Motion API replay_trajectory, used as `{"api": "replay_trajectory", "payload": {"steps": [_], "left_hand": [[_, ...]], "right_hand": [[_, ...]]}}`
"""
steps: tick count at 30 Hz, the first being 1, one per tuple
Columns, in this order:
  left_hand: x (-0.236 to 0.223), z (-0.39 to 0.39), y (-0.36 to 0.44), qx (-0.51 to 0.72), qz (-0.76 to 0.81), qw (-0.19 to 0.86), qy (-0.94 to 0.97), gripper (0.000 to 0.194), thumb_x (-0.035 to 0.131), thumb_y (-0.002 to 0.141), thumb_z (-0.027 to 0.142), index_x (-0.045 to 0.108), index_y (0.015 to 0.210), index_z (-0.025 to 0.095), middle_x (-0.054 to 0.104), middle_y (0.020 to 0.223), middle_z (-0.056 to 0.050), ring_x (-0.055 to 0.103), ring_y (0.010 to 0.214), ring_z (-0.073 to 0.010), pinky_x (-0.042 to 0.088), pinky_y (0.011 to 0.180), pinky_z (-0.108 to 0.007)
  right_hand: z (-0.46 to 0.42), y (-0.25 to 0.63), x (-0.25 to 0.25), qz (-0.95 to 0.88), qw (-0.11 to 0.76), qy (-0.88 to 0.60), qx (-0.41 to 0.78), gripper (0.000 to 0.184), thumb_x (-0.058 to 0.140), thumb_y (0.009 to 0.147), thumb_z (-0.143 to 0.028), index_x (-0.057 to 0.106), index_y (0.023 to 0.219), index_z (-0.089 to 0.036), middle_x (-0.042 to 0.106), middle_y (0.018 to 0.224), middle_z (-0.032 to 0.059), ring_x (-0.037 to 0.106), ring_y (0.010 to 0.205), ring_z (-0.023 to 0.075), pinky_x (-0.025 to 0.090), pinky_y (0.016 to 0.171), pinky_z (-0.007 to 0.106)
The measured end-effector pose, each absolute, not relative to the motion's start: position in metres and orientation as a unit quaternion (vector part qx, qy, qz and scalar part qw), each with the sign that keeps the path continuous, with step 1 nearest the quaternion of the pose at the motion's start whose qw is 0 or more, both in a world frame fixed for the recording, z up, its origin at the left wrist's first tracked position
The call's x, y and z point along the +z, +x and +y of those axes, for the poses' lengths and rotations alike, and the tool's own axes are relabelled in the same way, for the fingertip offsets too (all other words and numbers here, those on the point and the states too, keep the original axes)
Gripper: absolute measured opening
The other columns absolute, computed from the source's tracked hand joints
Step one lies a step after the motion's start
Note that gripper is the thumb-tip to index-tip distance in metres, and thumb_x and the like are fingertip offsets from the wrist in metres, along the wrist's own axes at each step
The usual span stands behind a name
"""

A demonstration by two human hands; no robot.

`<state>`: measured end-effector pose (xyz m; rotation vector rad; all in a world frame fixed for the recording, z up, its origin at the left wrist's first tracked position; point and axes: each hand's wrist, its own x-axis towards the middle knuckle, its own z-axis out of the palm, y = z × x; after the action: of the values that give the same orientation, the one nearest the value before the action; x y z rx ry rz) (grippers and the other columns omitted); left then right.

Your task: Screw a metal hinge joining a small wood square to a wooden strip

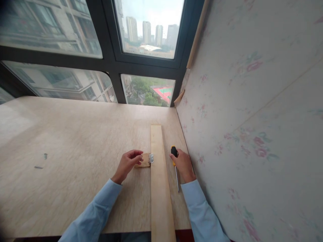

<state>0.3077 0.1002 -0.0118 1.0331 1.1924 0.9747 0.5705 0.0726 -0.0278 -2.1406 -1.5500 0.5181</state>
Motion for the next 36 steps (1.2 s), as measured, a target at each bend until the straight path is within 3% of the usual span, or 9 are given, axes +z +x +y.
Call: {"api": "replay_trajectory", "payload": {"steps": [7,10,14,22,27,36], "left_hand": [[-0.018,0.102,0.304,0.455,0.482,0.600,0.448,0.033,0.074,0.067,0.034,0.072,0.089,0.010,0.071,0.080,-0.008,0.067,0.071,-0.0166,0.056,0.064,-0.027],[-0.022,0.102,0.306,0.465,0.471,0.591,0.462,0.031,0.075,0.070,0.034,0.072,0.090,0.011,0.072,0.082,-0.007,0.067,0.074,-0.0157,0.055,0.066,-0.026],[-0.024,0.103,0.311,0.469,0.445,0.594,0.479,0.035,0.076,0.073,0.038,0.071,0.095,0.012,0.072,0.089,-0.009,0.068,0.079,-0.0167,0.056,0.071,-0.027],[-0.019,0.109,0.316,0.466,0.398,0.495,0.616,0.024,0.069,0.084,0.036,0.070,0.095,0.015,0.072,0.092,-0.008,0.067,0.083,-0.0159,0.054,0.075,-0.027],[-0.014,0.110,0.318,0.463,0.409,0.440,0.652,0.020,0.068,0.087,0.036,0.065,0.087,0.016,0.069,0.082,-0.005,0.065,0.075,-0.0139,0.052,0.069,-0.025],[-0.011,0.113,0.317,0.438,0.421,0.506,0.612,0.019,0.069,0.085,0.032,0.065,0.096,0.016,0.072,0.093,-0.007,0.071,0.088,-0.0183,0.056,0.081,-0.030]], "right_hand": [[0.056,0.560,-0.014,-0.550,0.225,-0.796,0.117,0.054,0.056,0.090,-0.049,0.061,0.128,-0.011,0.063,0.106,0.0165,0.060,0.090,0.0278,0.045,0.076,0.036],[0.047,0.545,-0.002,-0.579,0.306,-0.744,0.132,0.048,0.058,0.089,-0.048,0.066,0.122,-0.013,0.062,0.093,0.0104,0.059,0.080,0.0225,0.047,0.076,0.035],[0.047,0.518,0.012,-0.624,0.382,-0.625,0.273,0.037,0.062,0.089,-0.043,0.070,0.113,-0.017,0.062,0.085,0.0055,0.056,0.069,0.0160,0.048,0.065,0.029],[0.084,0.488,0.009,-0.618,0.424,-0.535,0.391,0.033,0.064,0.089,-0.041,0.073,0.111,-0.018,0.071,0.103,0.0086,0.065,0.086,0.0182,0.051,0.076,0.030],[0.093,0.484,-0.004,-0.614,0.444,-0.523,0.389,0.025,0.064,0.089,-0.036,0.075,0.098,-0.016,0.072,0.092,0.0081,0.065,0.081,0.0185,0.051,0.074,0.031],[0.089,0.493,-0.012,-0.607,0.430,-0.584,0.325,0.028,0.054,0.094,-0.041,0.064,0.084,-0.017,0.064,0.074,0.0026,0.059,0.069,0.0160,0.044,0.066,0.027]]}}
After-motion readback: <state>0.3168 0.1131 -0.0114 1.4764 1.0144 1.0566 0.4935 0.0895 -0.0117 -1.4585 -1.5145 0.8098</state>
